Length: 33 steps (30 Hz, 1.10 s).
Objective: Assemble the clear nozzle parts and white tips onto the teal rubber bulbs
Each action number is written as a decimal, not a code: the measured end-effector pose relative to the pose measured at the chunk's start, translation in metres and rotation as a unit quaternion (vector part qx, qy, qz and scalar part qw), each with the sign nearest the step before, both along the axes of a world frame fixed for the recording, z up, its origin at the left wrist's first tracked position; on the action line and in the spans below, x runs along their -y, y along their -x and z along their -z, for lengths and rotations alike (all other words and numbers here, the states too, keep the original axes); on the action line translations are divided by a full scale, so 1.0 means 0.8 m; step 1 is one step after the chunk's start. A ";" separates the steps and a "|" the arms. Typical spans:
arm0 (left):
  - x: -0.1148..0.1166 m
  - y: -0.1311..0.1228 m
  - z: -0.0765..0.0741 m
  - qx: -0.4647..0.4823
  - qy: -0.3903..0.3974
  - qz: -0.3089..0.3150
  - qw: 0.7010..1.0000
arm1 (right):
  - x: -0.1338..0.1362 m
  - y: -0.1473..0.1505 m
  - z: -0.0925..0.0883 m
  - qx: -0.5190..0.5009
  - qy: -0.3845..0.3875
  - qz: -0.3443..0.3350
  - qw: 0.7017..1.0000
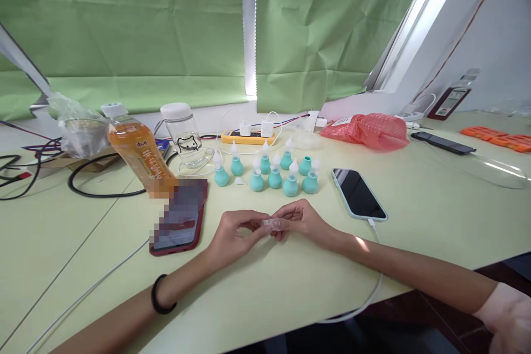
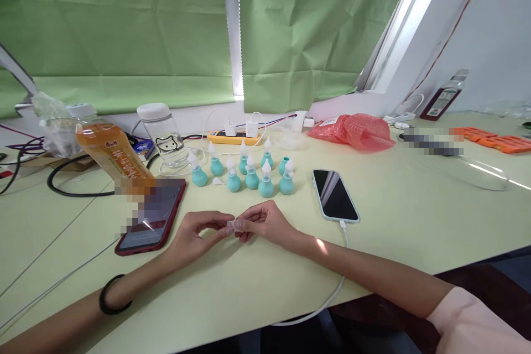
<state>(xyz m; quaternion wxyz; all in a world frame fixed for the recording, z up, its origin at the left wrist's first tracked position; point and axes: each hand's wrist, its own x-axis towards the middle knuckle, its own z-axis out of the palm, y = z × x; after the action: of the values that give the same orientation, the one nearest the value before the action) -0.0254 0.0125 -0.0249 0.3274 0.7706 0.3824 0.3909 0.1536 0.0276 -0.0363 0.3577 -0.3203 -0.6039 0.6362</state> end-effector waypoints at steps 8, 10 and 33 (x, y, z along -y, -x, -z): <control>-0.086 0.021 -0.020 -0.465 -0.226 -0.096 0.850 | -0.014 -0.007 -0.003 -0.028 -0.004 0.120 0.992; -0.099 0.017 -0.010 -0.494 -0.216 -0.081 0.838 | -0.015 -0.007 -0.001 -0.024 -0.003 0.123 0.992; -0.047 0.011 -0.013 -0.294 -0.103 -0.129 0.941 | -0.168 -0.135 -0.071 0.341 -0.262 0.177 0.885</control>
<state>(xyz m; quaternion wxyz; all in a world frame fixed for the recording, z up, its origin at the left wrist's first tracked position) -0.0338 0.0502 -0.0146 0.0657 0.8246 0.5156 0.2233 0.2613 0.1622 0.0207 0.3070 -0.5136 -0.7669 0.2320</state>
